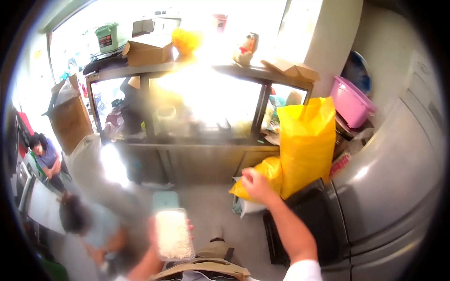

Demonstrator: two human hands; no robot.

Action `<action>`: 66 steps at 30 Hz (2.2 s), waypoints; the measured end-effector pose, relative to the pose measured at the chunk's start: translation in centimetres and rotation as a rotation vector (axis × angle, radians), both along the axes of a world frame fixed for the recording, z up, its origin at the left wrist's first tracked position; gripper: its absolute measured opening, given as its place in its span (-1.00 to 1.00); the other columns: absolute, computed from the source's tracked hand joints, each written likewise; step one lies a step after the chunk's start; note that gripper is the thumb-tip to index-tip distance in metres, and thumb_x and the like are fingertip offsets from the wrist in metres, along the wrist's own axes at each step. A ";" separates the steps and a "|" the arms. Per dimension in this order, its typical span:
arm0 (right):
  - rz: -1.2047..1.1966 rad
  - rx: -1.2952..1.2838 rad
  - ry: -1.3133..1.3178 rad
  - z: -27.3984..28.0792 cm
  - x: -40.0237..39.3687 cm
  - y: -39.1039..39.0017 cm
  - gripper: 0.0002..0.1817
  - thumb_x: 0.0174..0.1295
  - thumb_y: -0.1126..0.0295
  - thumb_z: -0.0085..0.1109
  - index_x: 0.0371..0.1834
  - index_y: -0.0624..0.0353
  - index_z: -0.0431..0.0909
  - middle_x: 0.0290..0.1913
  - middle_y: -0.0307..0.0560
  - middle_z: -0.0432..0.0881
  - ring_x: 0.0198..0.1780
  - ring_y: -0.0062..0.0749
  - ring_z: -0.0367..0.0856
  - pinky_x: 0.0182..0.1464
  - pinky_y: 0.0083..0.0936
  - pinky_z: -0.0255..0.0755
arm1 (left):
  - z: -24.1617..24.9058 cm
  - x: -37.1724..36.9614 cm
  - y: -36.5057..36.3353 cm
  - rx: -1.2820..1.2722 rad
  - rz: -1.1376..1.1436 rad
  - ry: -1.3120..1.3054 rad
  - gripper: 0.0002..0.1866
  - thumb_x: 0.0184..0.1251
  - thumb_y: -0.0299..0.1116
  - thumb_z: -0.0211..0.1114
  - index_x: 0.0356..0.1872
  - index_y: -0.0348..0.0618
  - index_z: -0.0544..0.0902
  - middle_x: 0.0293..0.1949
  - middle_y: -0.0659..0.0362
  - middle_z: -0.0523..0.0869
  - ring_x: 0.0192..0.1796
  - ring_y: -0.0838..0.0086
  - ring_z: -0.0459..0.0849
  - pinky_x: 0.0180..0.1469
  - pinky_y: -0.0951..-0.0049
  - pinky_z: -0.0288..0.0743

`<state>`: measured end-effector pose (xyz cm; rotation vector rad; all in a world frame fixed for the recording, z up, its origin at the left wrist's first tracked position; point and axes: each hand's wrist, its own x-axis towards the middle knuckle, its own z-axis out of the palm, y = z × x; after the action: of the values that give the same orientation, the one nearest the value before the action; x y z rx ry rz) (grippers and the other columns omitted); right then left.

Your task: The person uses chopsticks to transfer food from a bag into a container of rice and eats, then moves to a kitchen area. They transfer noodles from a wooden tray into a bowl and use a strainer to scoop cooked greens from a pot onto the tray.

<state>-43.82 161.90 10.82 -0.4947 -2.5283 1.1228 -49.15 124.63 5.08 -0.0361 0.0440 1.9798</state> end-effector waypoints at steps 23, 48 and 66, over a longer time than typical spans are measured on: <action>0.349 0.691 0.035 23.0 -66.8 34.4 -0.78 0.13 0.25 0.21 -0.49 0.17 0.59 -0.59 -0.21 0.54 -0.53 -0.46 0.53 -0.50 -0.42 0.36 | 0.4 -4.2 13.5 0.038 1.151 0.043 0.07 0.13 0.55 -0.03 0.42 -0.19 0.24 0.31 -0.20 0.41 0.27 -0.09 0.48 0.26 -0.16 0.38; 1.541 -0.409 -2.059 -15.4 12.2 -36.6 -0.48 0.47 -0.06 -0.13 -0.60 0.01 0.19 -0.64 -0.32 0.08 -0.61 -0.50 0.08 -0.48 -0.47 0.14 | -0.1 41.9 1.8 0.030 2.489 -0.288 -0.01 0.23 0.47 -0.08 0.42 -0.22 0.24 0.32 -0.21 0.39 0.31 -0.14 0.41 0.26 -0.23 0.36; 2.025 0.022 -2.376 -12.9 31.4 -80.2 -0.51 0.50 0.01 -0.22 -0.55 0.08 0.32 -0.65 -0.27 0.20 -0.63 -0.44 0.24 -0.48 -0.38 0.32 | 3.7 54.7 -28.0 -0.091 2.924 -0.302 0.04 0.20 0.48 -0.06 0.44 -0.27 0.17 0.32 -0.24 0.35 0.22 -0.05 0.49 0.20 -0.11 0.45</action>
<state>-12.47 81.67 -2.07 -0.5637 0.5116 0.0566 5.59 96.62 8.81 -0.9390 -0.3344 4.7989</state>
